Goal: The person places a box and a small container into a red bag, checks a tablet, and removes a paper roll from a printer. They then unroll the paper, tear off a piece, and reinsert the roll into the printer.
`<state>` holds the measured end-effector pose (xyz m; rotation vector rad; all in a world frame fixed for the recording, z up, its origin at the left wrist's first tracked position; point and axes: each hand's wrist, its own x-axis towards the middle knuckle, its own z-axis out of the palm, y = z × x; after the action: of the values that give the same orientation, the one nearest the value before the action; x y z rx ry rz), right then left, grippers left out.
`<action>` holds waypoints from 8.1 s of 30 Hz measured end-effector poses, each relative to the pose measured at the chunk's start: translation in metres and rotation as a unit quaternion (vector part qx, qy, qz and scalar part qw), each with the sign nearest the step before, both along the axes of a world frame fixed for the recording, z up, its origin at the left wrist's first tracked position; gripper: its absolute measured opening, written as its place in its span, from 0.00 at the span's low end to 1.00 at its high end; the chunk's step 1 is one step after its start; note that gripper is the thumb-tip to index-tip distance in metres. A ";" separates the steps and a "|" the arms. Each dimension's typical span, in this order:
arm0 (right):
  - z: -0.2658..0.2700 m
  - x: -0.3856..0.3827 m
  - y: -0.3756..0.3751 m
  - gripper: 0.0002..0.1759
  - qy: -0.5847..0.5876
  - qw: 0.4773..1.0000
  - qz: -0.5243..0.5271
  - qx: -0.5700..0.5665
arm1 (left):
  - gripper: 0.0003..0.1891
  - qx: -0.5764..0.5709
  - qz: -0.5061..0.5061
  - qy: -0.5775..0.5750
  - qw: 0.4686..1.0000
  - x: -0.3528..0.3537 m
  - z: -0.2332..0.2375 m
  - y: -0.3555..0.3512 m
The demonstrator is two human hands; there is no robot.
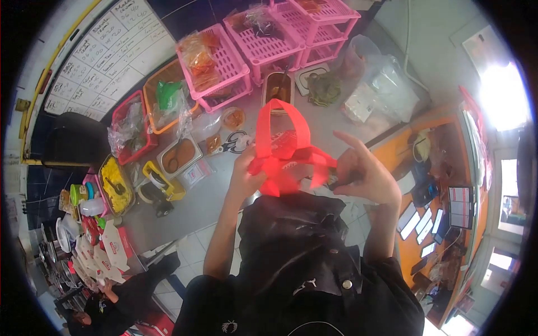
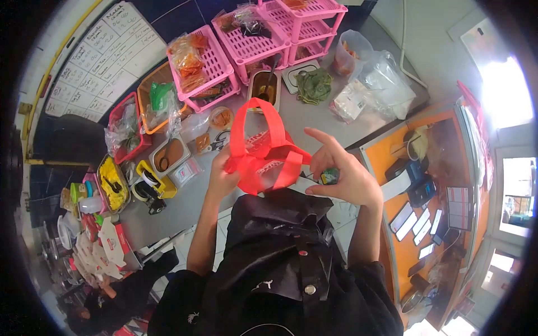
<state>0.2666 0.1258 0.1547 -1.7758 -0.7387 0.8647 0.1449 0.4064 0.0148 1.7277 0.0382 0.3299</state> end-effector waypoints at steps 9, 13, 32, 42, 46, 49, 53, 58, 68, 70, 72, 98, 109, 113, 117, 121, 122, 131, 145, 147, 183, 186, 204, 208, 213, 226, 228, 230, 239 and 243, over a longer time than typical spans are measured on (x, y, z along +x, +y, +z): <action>-0.067 -0.026 0.031 0.59 -0.253 0.960 -0.049 -0.105 | 0.12 -0.109 -0.012 0.050 0.993 -0.015 0.020 0.002; -0.076 -0.037 0.036 0.61 -0.278 0.949 -0.075 -0.129 | 0.10 -0.231 -0.006 0.033 0.972 -0.015 0.020 0.012; -0.055 -0.029 -0.002 0.07 -0.014 0.934 -0.230 0.271 | 0.39 -0.194 -0.063 -0.008 0.979 0.021 0.130 0.041; 0.003 -0.018 -0.012 0.26 -0.159 0.889 -0.396 0.169 | 0.49 -0.267 -0.130 -0.097 0.950 0.031 0.150 0.024; 0.015 -0.005 -0.020 0.17 0.010 0.844 -0.435 0.316 | 0.59 -0.280 -0.172 -0.105 0.939 0.018 0.154 0.030; 0.005 -0.001 -0.030 0.18 0.070 0.826 -0.425 0.363 | 0.64 -0.257 -0.224 -0.111 0.933 0.010 0.149 0.029; -0.006 -0.007 -0.038 0.22 0.094 0.830 -0.425 0.348 | 0.67 -0.306 -0.211 -0.091 0.924 0.001 0.128 0.016; -0.023 -0.022 -0.054 0.24 0.120 0.854 -0.359 0.356 | 0.68 -0.324 -0.231 -0.094 0.913 -0.003 0.119 0.015; -0.022 -0.045 -0.069 0.27 0.151 0.827 -0.388 0.377 | 0.76 -0.317 -0.320 -0.069 0.890 -0.009 0.113 0.010; -0.024 -0.045 -0.068 0.30 0.112 0.838 -0.392 0.363 | 0.78 -0.322 -0.318 -0.058 0.890 -0.013 0.111 0.009; -0.025 -0.044 -0.069 0.33 0.087 0.850 -0.375 0.359 | 0.80 -0.320 -0.322 -0.048 0.889 -0.014 0.112 0.008; -0.176 -0.007 0.025 0.20 -0.328 0.913 -0.122 -0.210 | 0.58 -0.297 -0.144 0.040 0.943 -0.008 0.093 -0.025; -0.241 -0.068 0.052 0.14 -0.220 0.953 -0.128 -0.163 | 0.12 -0.343 -0.208 0.054 0.915 0.015 0.071 -0.031; -0.250 -0.065 0.047 0.34 -0.288 0.937 -0.175 -0.093 | 0.25 -0.362 -0.223 0.007 0.905 0.029 0.075 -0.045; -0.244 -0.069 0.021 0.42 -0.198 0.961 -0.186 -0.053 | 0.22 -0.430 -0.073 0.018 0.900 0.037 0.075 -0.040; -0.262 -0.084 0.027 0.39 -0.241 0.944 -0.224 -0.038 | 0.15 -0.397 -0.206 -0.001 0.894 0.040 0.070 -0.027; -0.260 -0.087 0.017 0.37 -0.247 0.949 -0.192 -0.046 | 0.14 -0.411 -0.231 -0.001 0.882 0.041 0.072 -0.035; -0.202 -0.076 -0.004 0.28 -0.041 0.990 -0.027 -0.136 | 0.12 -0.362 -0.131 0.011 0.923 0.025 0.097 -0.024; -0.221 -0.088 0.004 0.24 -0.123 0.983 -0.133 0.009 | 0.11 -0.339 -0.134 0.002 0.931 0.016 0.102 -0.015; -0.208 -0.080 0.001 0.23 0.004 0.994 -0.080 -0.070 | 0.11 -0.341 -0.132 -0.001 0.931 0.015 0.102 -0.016; -0.289 -0.119 0.047 0.40 0.264 0.808 -0.448 0.278 | 0.38 -0.248 -0.236 0.276 0.898 -0.003 -0.112 -0.018; -0.284 -0.102 0.064 0.39 0.118 0.867 -0.470 0.116 | 0.38 -0.273 -0.260 0.265 0.888 -0.005 -0.128 -0.015; -0.329 -0.150 -0.096 0.24 0.268 0.801 -0.481 0.236 | 0.36 -0.246 -0.068 0.303 0.918 -0.042 -0.118 0.065; -0.319 -0.178 -0.231 0.17 0.189 0.646 -0.730 0.117 | 0.37 -0.249 -0.004 0.362 0.898 -0.080 -0.122 0.040; -0.282 -0.173 -0.389 0.13 -0.072 0.632 -0.771 0.021 | 0.38 -0.289 0.004 0.455 0.842 -0.100 -0.193 -0.004; -0.185 -0.059 -0.556 0.51 -0.151 0.745 -0.615 -0.212 | 0.21 -0.344 0.034 0.484 0.804 -0.150 -0.339 -0.056; -0.214 -0.042 -0.586 0.52 -0.250 0.712 -0.594 -0.278 | 0.21 -0.247 0.033 0.531 0.810 -0.184 -0.342 -0.085; -0.211 -0.031 -0.602 0.53 -0.274 0.676 -0.583 -0.358 | 0.21 -0.183 0.032 0.560 0.807 -0.207 -0.331 -0.111; -0.148 -0.039 -0.612 0.52 -0.246 0.600 -0.643 -0.408 | 0.21 -0.112 0.011 0.589 0.801 -0.222 -0.330 -0.142; -0.124 -0.043 -0.610 0.49 -0.269 0.583 -0.656 -0.397 | 0.21 -0.097 0.001 0.578 0.810 -0.219 -0.327 -0.143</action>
<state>0.2233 -0.4844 0.0305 -2.6402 0.8967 -0.5528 -0.0739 0.2630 -0.3126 1.4834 0.9262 -0.7511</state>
